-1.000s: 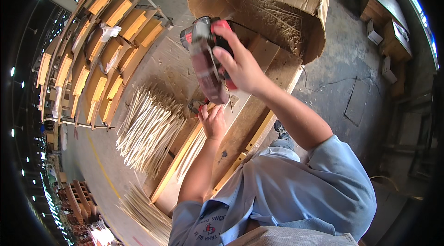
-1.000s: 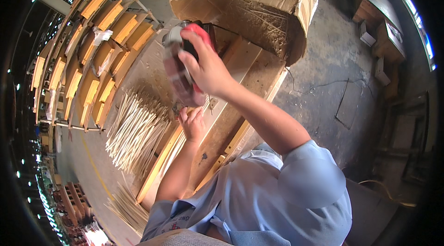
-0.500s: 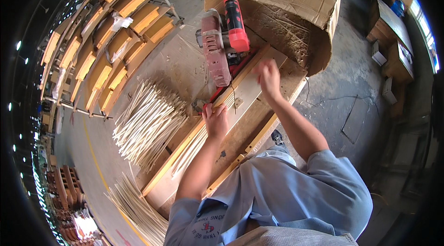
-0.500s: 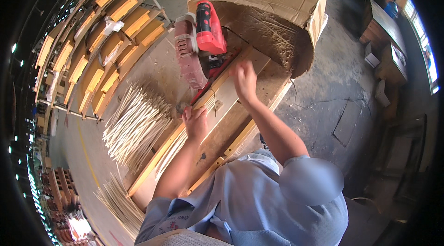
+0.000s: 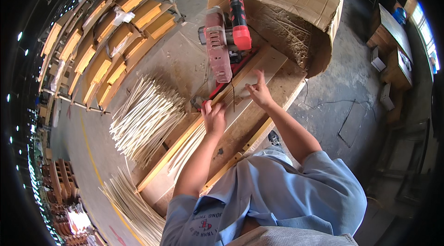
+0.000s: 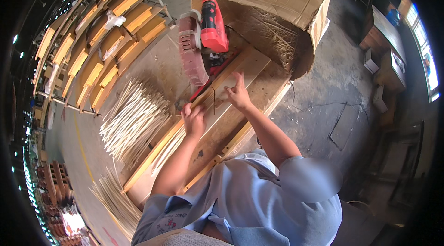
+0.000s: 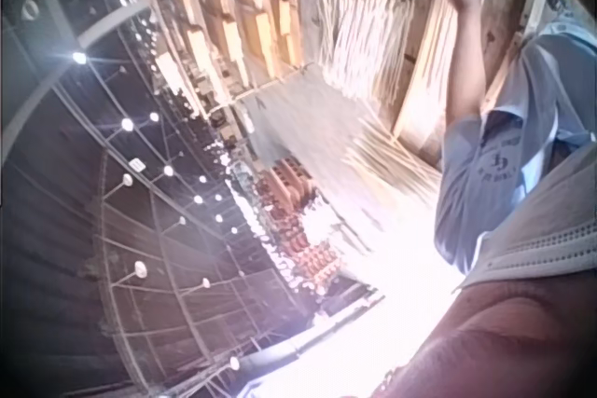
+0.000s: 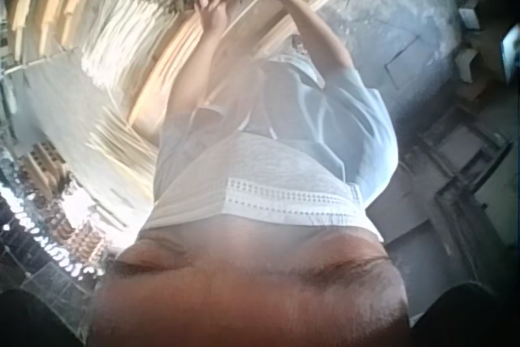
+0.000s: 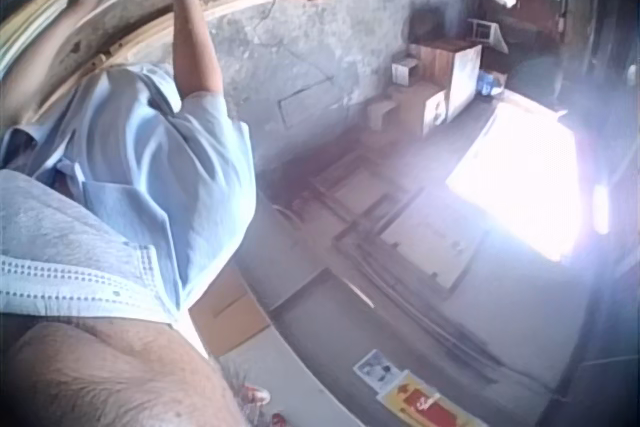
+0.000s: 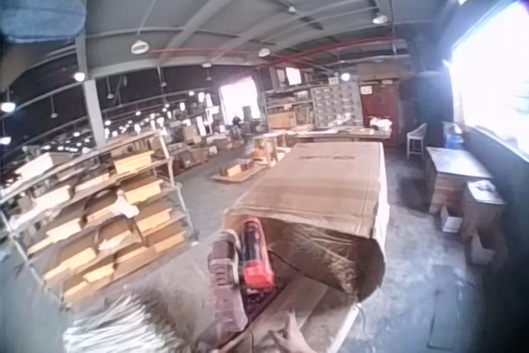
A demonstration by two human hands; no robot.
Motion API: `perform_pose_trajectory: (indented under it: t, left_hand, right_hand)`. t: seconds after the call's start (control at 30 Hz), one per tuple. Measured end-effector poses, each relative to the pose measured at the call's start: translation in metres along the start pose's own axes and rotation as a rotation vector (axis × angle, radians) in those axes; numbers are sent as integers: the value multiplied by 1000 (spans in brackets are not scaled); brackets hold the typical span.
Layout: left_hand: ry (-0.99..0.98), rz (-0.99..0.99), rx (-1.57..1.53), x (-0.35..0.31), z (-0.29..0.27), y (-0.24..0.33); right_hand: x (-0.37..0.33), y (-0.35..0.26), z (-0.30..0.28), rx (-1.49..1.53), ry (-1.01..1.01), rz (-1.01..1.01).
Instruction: The person uses a handheld circular saw to cut thin wooden sticks to length. They repeatedly pick up sticks from a pile, align them against a guide, cut them, and place the cut pieces into a growing stack.
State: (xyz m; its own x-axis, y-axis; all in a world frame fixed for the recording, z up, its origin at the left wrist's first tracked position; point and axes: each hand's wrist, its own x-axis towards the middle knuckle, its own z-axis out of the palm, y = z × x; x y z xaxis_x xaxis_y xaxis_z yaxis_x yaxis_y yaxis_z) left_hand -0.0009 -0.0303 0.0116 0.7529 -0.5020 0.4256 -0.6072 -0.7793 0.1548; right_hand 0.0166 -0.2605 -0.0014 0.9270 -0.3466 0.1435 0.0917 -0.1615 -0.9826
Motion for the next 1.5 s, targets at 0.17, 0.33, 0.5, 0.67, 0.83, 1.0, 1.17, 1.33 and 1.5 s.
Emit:
perform_pose_trajectory:
  t: [0.17, 0.33, 0.5, 0.67, 0.83, 1.0, 1.17, 1.33, 1.5]
  left_hand:
    - [52, 3, 13, -4, 0, -6]
    - [30, -1, -48, -7, 0, -9]
    - [78, -13, -192, -16, -19, -17]
    - [164, -93, -91, -55, -36, -30]
    - [39, -211, -71, -93, -51, -39]
    - [151, -254, -89, -115, -76, -41]
    - [37, -305, -33, -141, -134, -67]
    - [-96, -256, -21, -143, -203, -116]
    - [-143, -296, 108, -130, -246, -206]
  right_hand:
    - [-43, -16, 16, 545, -104, 551]
    - [-76, -35, 54, 787, -195, 940]
    - [-65, -37, 90, 728, -151, 906]
    - [-44, -31, 129, 729, -318, 978]
    - [-27, -10, 134, 732, -540, 962]
    - [-40, -23, 114, 996, -438, 786]
    - [-91, -107, 145, 1041, -409, 670]
    - [-120, -144, 181, 1043, -460, 409]
    - [-156, -120, 253, 209, -463, -118]
